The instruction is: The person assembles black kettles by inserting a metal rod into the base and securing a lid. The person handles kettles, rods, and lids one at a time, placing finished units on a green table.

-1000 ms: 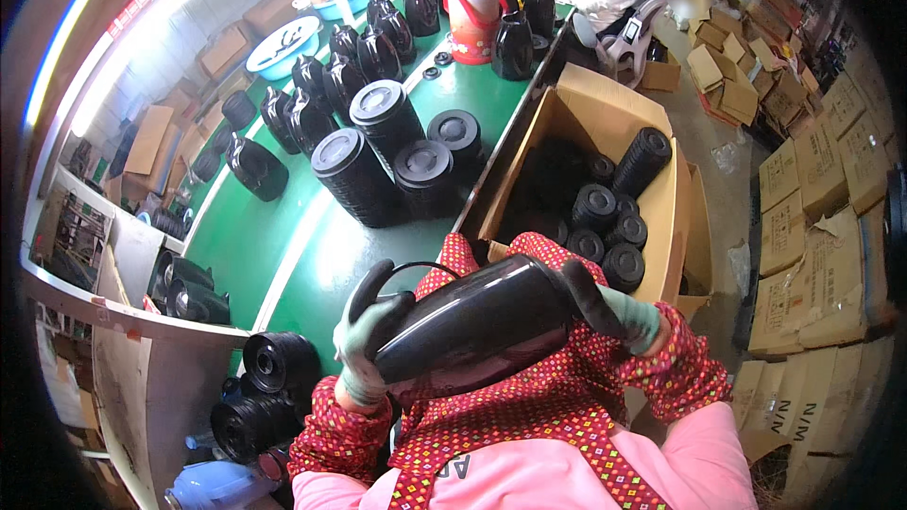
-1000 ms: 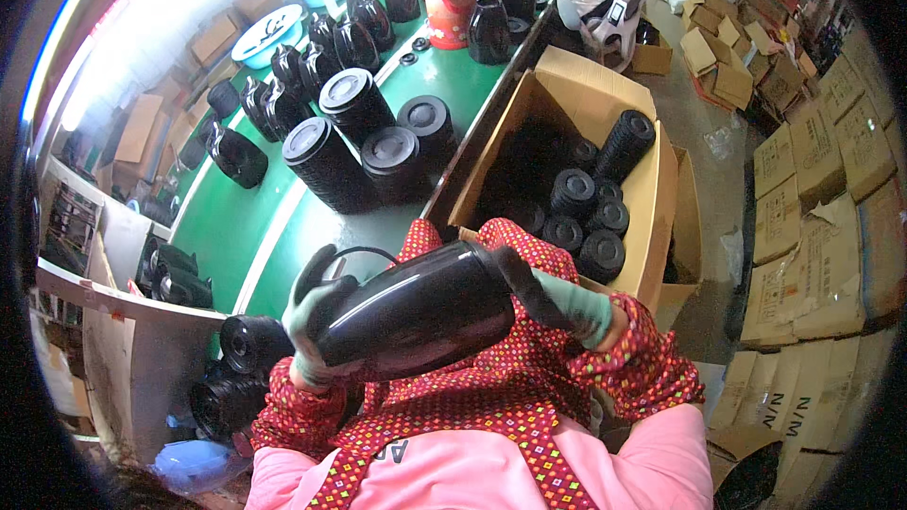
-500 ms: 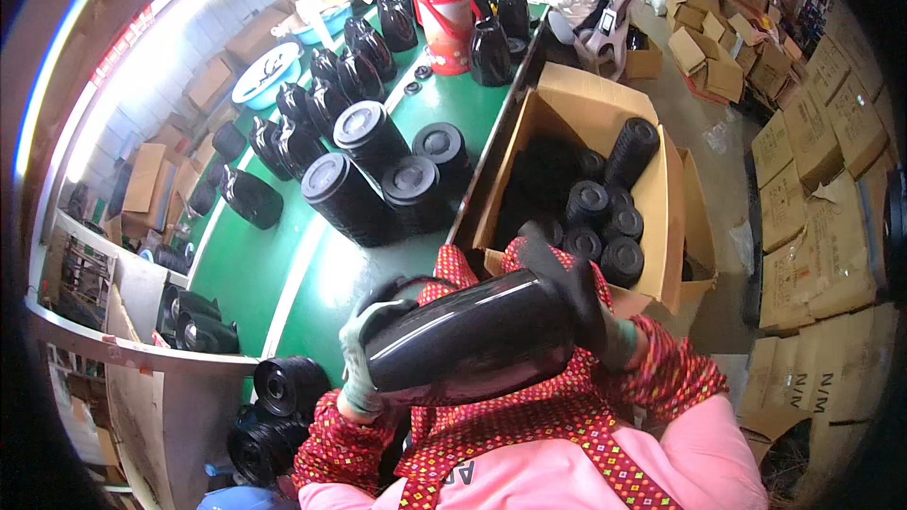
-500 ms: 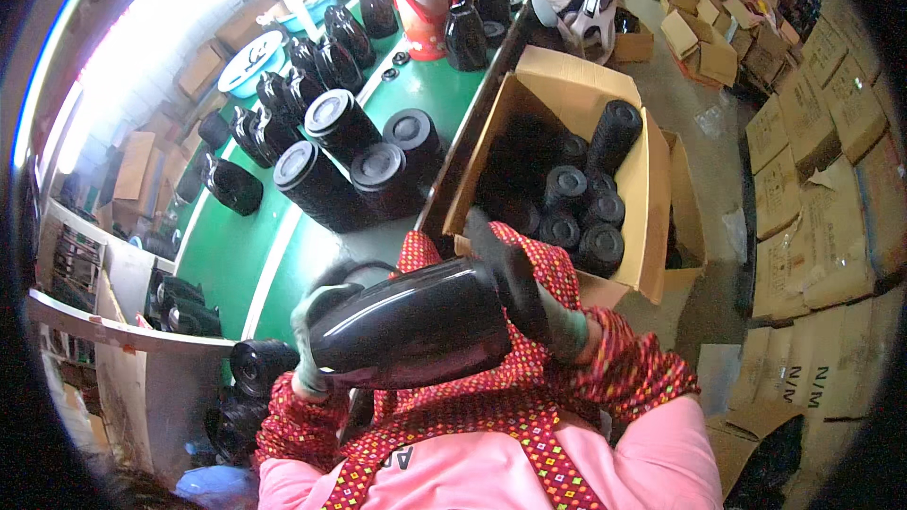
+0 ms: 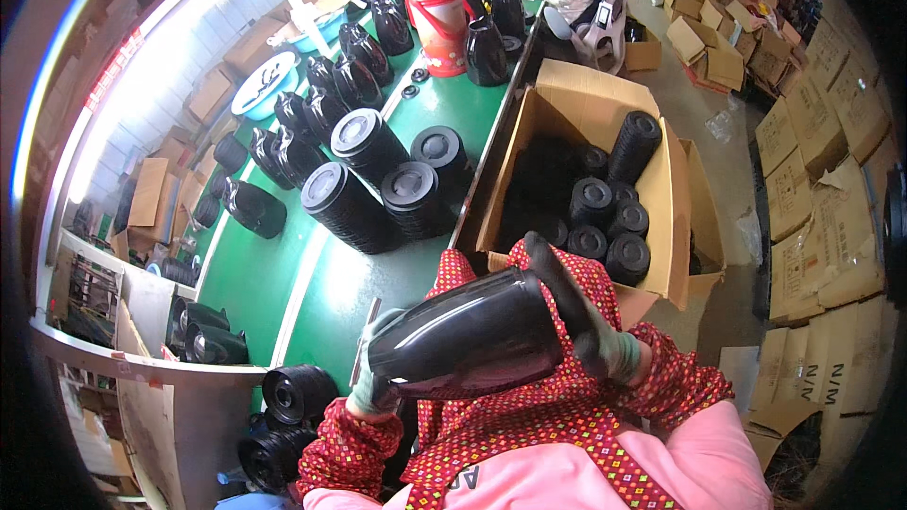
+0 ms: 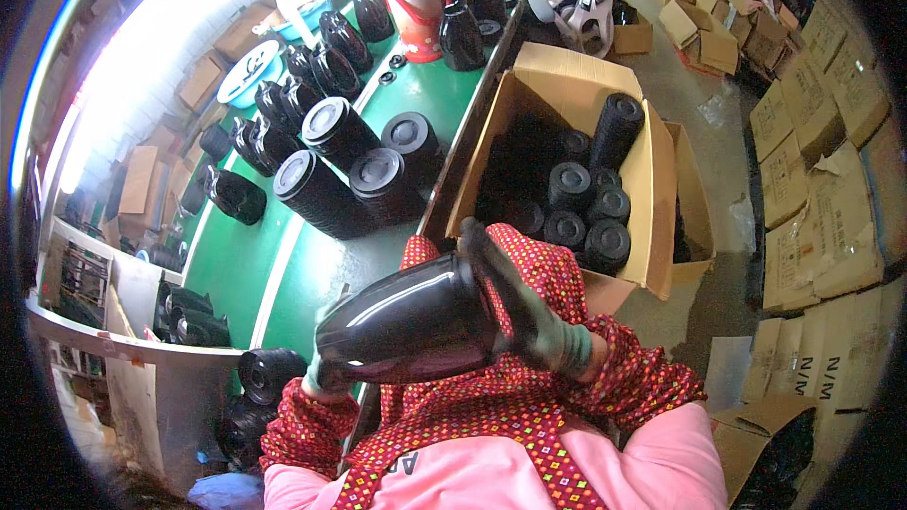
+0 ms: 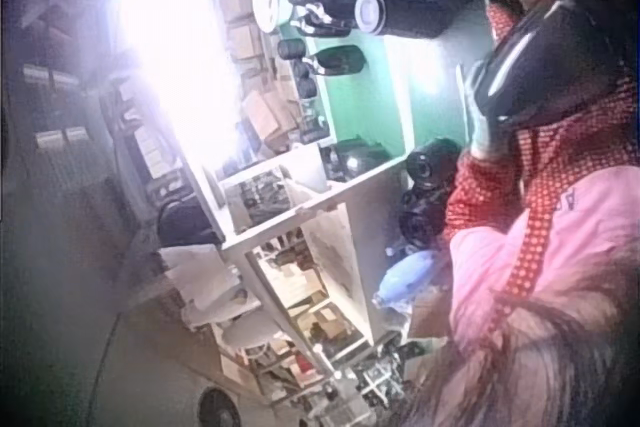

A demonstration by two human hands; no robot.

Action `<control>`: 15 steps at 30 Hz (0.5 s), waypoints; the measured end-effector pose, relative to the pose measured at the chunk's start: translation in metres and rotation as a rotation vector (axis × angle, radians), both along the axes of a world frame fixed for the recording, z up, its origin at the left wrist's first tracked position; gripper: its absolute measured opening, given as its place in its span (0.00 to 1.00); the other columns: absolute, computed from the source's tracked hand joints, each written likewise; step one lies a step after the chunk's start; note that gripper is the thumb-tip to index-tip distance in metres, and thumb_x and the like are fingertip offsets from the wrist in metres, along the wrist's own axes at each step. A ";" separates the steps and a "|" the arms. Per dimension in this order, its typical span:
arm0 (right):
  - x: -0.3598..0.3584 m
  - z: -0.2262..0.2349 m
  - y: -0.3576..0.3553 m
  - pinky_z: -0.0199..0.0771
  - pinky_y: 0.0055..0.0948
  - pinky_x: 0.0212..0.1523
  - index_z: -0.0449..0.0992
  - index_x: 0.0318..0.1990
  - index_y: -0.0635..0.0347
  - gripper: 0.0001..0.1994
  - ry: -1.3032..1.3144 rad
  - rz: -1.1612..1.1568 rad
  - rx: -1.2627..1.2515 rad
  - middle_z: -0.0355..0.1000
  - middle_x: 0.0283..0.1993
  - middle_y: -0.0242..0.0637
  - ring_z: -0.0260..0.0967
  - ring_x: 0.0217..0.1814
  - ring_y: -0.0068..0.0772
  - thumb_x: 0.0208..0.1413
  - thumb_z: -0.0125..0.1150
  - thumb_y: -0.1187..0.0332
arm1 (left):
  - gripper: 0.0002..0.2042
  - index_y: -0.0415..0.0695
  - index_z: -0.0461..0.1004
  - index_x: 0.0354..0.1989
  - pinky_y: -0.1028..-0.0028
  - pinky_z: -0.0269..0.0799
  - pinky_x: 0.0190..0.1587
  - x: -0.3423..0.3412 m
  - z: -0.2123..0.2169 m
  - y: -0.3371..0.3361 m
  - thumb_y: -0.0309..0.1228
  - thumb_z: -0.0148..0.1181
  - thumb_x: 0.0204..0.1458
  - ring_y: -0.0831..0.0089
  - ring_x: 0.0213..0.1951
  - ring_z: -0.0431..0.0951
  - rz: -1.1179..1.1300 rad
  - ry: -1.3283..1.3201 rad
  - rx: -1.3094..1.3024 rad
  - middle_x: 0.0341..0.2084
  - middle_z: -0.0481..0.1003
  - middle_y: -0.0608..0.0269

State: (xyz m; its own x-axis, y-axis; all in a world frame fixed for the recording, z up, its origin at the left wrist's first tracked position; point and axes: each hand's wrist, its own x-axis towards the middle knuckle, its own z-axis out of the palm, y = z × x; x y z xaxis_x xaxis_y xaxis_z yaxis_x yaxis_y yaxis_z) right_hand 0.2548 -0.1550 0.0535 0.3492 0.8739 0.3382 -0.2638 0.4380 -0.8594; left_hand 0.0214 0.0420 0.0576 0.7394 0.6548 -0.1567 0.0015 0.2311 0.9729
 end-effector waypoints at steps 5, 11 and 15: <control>-0.008 0.014 0.001 0.56 0.40 0.79 0.61 0.76 0.66 0.36 0.296 -0.053 -0.053 0.57 0.81 0.46 0.58 0.81 0.45 0.71 0.58 0.49 | 0.25 0.36 0.82 0.49 0.64 0.80 0.55 0.027 0.031 0.004 0.34 0.80 0.43 0.56 0.50 0.85 -0.099 0.092 0.948 0.53 0.80 0.41; 0.010 -0.017 0.015 0.63 0.34 0.76 0.65 0.73 0.66 0.32 0.700 0.130 -0.462 0.71 0.71 0.46 0.68 0.73 0.35 0.78 0.40 0.47 | 0.17 0.36 0.83 0.45 0.62 0.83 0.50 0.034 0.055 0.008 0.28 0.75 0.46 0.52 0.45 0.87 -0.111 0.087 1.164 0.54 0.79 0.35; 0.016 0.021 0.001 0.50 0.53 0.81 0.55 0.78 0.62 0.53 -0.436 -0.129 -0.117 0.48 0.84 0.54 0.43 0.86 0.55 0.57 0.63 0.32 | 0.21 0.35 0.71 0.66 0.58 0.76 0.65 0.006 -0.021 0.005 0.37 0.56 0.70 0.58 0.60 0.79 -0.213 -0.053 -0.212 0.65 0.73 0.46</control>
State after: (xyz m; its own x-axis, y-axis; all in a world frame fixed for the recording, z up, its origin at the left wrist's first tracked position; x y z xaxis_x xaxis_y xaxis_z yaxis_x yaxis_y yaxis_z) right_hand 0.2709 -0.1544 0.0745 0.3045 0.8739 0.3789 0.1830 0.3367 -0.9237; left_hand 0.0276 0.0473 0.0364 0.8671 0.4411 -0.2314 0.0225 0.4294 0.9028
